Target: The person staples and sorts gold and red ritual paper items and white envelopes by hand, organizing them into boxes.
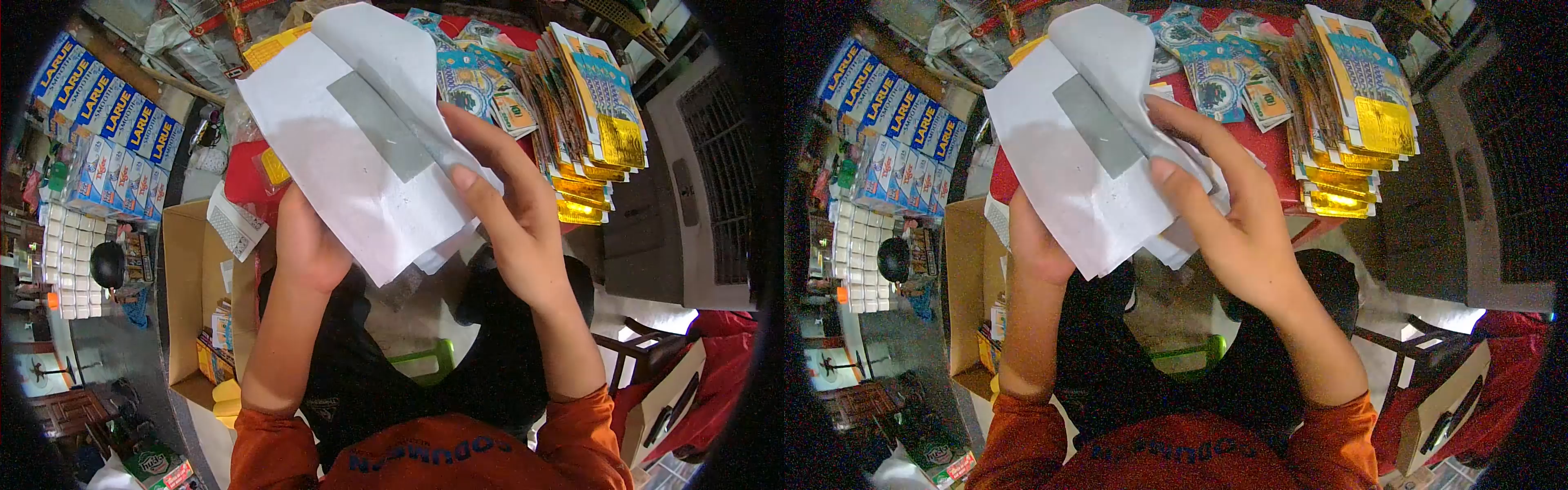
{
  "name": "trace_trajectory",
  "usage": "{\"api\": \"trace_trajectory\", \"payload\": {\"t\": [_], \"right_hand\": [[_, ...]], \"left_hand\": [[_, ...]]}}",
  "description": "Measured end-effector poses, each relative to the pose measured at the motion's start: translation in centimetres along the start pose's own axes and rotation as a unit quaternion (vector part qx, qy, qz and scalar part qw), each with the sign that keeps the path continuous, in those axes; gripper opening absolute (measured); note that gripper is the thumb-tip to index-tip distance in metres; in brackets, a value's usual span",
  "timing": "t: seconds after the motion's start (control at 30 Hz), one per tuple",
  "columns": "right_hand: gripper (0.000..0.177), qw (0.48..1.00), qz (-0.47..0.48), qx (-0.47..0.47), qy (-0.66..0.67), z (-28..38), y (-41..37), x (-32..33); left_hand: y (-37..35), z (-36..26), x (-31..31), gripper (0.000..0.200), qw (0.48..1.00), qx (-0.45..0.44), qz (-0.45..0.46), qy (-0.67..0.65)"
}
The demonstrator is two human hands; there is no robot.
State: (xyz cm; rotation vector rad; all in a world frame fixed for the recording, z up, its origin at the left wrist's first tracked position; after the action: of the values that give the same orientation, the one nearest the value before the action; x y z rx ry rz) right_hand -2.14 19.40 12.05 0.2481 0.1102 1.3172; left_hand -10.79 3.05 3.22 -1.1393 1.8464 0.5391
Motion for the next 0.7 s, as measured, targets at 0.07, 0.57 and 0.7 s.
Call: {"api": "trace_trajectory", "payload": {"t": [0.07, 0.57, 0.7], "right_hand": [[0.05, 0.998, 0.051, 0.029, 0.012, 1.4, -0.3, -1.0], [0.034, 0.958, -0.124, 0.253, -0.055, 5.3, -3.2, 2.9], [0.041, 0.975, -0.143, 0.144, -0.093, 2.9, -0.3, 3.6]], "left_hand": [[-0.1, -0.1, 0.0, 0.037, 1.0, -0.001, 0.008, 0.001], [-0.1, -0.6, 0.1, 0.036, 0.997, -0.032, 0.037, 0.061], [0.2, -0.2, -0.1, 0.035, 1.0, -0.004, 0.014, -0.006]]}}
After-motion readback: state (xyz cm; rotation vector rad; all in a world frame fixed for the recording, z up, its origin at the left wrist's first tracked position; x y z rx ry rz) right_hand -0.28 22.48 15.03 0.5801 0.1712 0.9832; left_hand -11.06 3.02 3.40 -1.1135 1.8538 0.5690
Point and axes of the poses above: each hand's wrist, its own y-axis towards the middle knuckle, its own x-axis out of the back of the hand, z = x × y, the point moved 9 cm from there along y, towards the middle knuckle, and after that the axes turned 5 degrees about -x, right-handed, at the moved point
